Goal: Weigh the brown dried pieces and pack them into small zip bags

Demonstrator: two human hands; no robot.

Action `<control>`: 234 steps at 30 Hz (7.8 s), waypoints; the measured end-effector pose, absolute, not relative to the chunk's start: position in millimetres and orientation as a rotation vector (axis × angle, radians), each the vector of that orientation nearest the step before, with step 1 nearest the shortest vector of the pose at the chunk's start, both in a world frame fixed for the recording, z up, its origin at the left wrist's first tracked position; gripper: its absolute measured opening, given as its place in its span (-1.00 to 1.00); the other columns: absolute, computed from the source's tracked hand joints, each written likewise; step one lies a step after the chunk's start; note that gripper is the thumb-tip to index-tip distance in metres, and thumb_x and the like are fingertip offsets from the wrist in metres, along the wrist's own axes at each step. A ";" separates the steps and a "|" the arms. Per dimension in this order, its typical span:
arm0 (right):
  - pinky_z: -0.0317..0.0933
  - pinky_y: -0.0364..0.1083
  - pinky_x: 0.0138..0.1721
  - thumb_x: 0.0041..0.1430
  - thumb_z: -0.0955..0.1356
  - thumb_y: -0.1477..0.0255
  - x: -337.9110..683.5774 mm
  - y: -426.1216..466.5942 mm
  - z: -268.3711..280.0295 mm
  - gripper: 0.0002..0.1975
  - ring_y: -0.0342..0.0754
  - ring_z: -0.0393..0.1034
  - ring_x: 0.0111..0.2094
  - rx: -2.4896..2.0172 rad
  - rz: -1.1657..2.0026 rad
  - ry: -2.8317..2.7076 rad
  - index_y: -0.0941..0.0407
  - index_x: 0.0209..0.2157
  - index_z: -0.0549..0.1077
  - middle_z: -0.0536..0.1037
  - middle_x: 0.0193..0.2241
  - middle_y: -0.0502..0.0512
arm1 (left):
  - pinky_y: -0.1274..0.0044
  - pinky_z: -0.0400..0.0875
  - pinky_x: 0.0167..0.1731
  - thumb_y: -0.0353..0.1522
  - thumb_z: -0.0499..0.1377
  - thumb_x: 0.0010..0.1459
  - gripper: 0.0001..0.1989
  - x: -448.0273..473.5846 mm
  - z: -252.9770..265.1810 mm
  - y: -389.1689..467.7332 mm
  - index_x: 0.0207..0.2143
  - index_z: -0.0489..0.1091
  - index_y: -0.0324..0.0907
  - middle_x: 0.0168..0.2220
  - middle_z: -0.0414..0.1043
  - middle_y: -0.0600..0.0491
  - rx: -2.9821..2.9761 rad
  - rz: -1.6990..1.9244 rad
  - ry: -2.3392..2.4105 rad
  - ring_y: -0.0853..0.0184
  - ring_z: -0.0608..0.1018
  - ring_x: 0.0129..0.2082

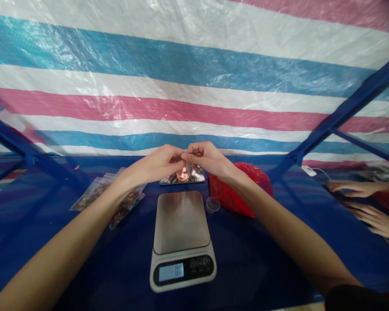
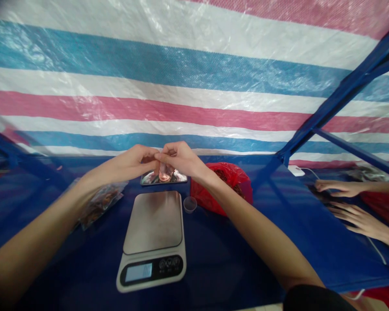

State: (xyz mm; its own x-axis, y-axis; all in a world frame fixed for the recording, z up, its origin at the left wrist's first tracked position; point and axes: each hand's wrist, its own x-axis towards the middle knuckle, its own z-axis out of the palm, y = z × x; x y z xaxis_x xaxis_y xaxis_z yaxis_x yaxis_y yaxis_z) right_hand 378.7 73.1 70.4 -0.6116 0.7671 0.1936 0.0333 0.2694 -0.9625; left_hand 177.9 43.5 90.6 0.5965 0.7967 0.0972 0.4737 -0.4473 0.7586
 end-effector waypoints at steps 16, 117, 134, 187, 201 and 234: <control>0.20 -0.16 -0.47 0.24 0.49 0.30 386.6 65.4 87.2 -0.77 -0.18 0.36 -0.52 -0.603 1.304 -1.919 0.16 -0.40 0.52 0.55 -0.53 -0.02 | 0.54 0.40 -0.43 -0.12 0.09 0.41 -0.57 180.2 89.0 48.0 -0.39 0.49 -0.24 -0.47 0.60 -0.02 1.798 0.750 0.842 0.36 0.62 -0.50; 0.39 0.18 0.23 0.45 0.33 0.11 516.2 -152.6 -36.3 -0.29 0.22 0.30 0.39 -1.195 -0.212 -2.617 0.05 0.49 0.16 0.30 0.43 0.24 | 0.39 0.44 0.00 -0.21 -0.04 0.42 -0.64 65.6 32.5 -21.0 -0.27 0.48 -0.15 -0.16 0.56 -0.07 2.495 0.908 1.817 0.15 0.60 -0.09; 0.35 0.07 0.12 0.44 0.33 0.48 490.0 -118.9 32.8 -0.68 0.08 0.50 0.08 -1.014 0.134 -2.062 -0.02 0.15 0.53 0.61 0.04 0.14 | 0.27 0.47 0.17 -0.13 0.03 0.44 -0.58 78.1 29.0 -70.5 0.06 0.57 -0.14 0.07 0.62 -0.11 2.261 1.096 1.746 0.08 0.61 0.09; -0.14 -0.14 -0.60 -0.12 0.60 -0.10 364.6 82.1 75.7 -0.41 -0.25 0.11 -0.65 -0.766 1.426 -1.746 0.09 -0.62 0.39 0.34 -0.71 -0.10 | 0.56 0.26 -0.49 -0.31 0.27 0.22 -0.84 179.1 105.1 50.1 -0.39 0.53 -0.20 -0.49 0.48 0.10 2.143 0.705 0.927 0.40 0.45 -0.50; -0.01 -0.13 -0.60 0.20 0.47 -0.06 368.9 83.9 82.5 -0.51 -0.20 0.22 -0.61 -0.659 1.263 -1.918 0.08 -0.46 0.44 0.44 -0.59 -0.05 | 0.54 0.34 -0.45 -0.34 0.08 0.32 -0.69 167.7 104.4 59.7 -0.46 0.51 -0.17 -0.52 0.53 0.04 2.112 0.759 0.967 0.36 0.55 -0.50; 0.20 -0.28 -0.65 0.30 0.48 0.22 397.7 36.9 89.9 -0.79 -0.24 0.45 -0.57 -0.692 1.931 -1.055 0.07 -0.22 0.54 0.65 -0.39 -0.07 | 0.57 0.18 -0.60 -0.36 0.06 0.18 -0.59 194.1 143.7 6.0 -0.72 0.38 -0.20 -0.73 0.37 0.09 2.024 1.144 1.200 0.48 0.36 -0.73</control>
State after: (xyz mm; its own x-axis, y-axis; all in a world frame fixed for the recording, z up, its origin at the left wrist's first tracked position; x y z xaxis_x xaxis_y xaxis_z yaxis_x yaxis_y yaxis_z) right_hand 397.7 36.9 89.9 -0.5207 0.8499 -0.0810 -0.3913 -0.3219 -0.8621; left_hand 194.1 6.0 143.7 0.2513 0.8810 0.4009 0.4423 -0.4729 0.7621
